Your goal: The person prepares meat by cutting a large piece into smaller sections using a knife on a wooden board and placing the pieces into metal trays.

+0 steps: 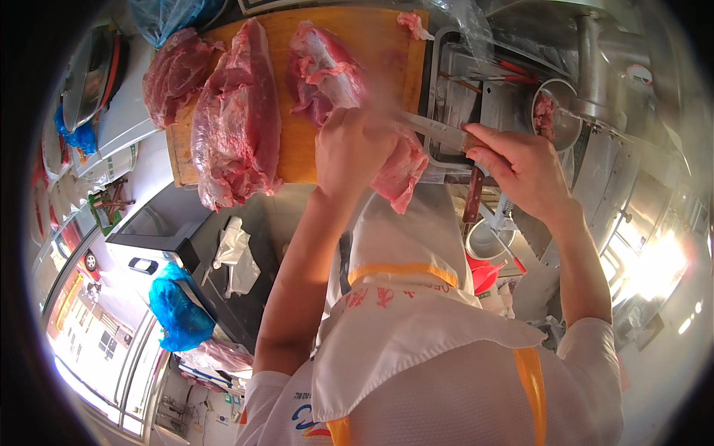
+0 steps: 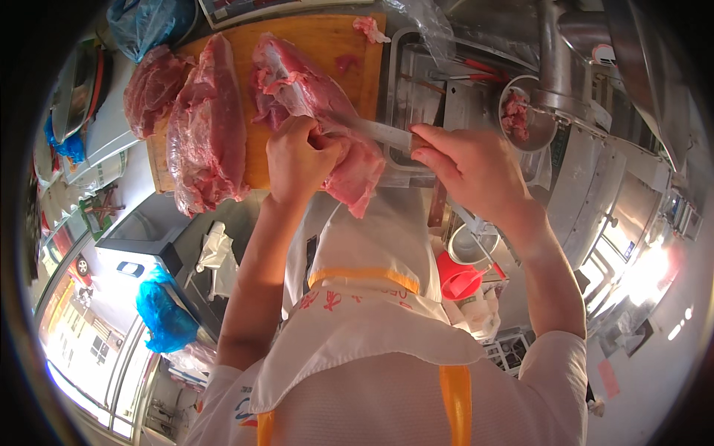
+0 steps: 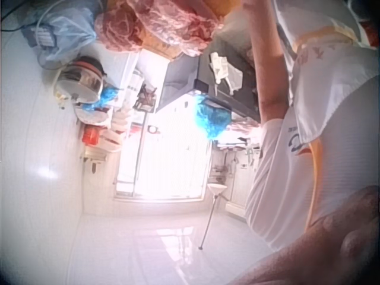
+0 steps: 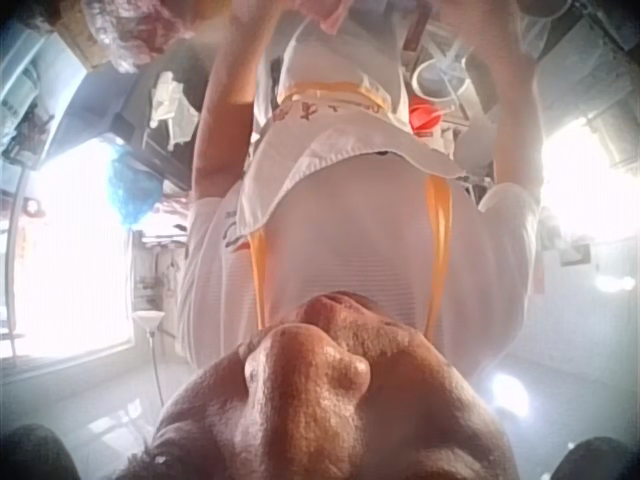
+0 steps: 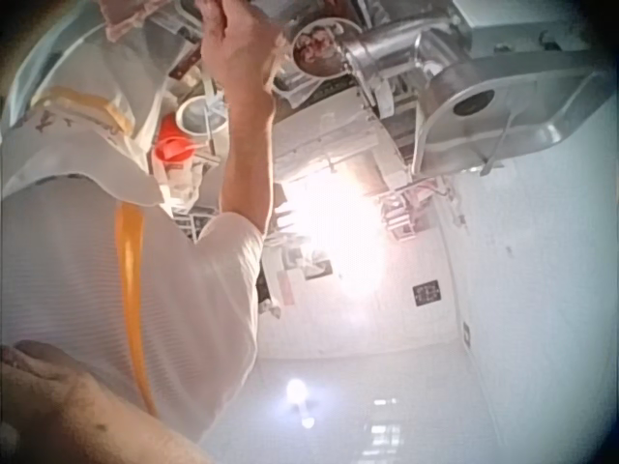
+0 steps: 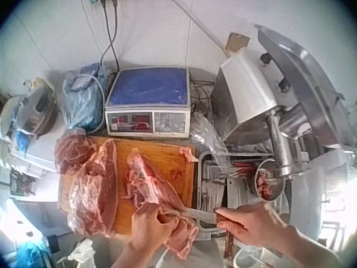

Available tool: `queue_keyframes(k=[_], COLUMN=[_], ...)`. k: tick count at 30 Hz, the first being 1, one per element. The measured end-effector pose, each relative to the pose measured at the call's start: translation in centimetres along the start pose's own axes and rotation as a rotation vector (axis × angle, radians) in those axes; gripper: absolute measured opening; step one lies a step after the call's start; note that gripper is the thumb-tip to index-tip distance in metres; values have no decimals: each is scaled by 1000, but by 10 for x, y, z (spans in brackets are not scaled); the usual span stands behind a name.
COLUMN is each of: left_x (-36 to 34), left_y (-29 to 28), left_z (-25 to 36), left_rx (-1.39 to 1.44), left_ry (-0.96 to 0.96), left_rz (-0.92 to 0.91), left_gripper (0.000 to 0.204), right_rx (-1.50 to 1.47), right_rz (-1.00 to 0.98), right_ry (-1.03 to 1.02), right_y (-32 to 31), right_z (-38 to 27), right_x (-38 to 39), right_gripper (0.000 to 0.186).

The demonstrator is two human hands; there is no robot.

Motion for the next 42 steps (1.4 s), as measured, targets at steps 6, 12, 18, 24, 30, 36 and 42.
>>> queue_keyframes(k=[6, 12, 18, 24, 30, 36, 42], left_x=[10, 8, 9, 9, 16, 19, 18], left_y=[-2, -10, -15, -16, -16, -14, -19], left_z=[-2, 2, -5, -15, -28, -27, -29], left_rx=[-16, -85, -63, -45, 12, 86, 56], left_ry=[8, 82, 105, 87, 32, -9, 28], left_rz=[49, 29, 26, 78, 124, 109, 133], left_gripper=[17, 15, 12, 12, 14, 15, 12], right_rx=[99, 242, 271, 332, 165, 297, 354], right_rz=[-67, -161, -211, -324, -166, -205, -292], right_ry=[-49, -115, -82, -47, -89, -120, -59], right_y=[10, -3, -6, -24, -26, -6, -20], right_z=[-4, -12, -15, -24, -21, -26, -38], right_x=[-10, -15, -28, -22, -25, -37, -25], right_gripper=[33, 31, 26, 25, 29, 27, 25])
Point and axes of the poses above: each hand's wrist, its own x-axis away from the middle knuckle, its own y-axis out of the palm, z = x × y, the point moved 3 cm from there along -x, towards the middle knuckle, and after that the axes turned 9 degrees about -z, right-handed, at the moved point
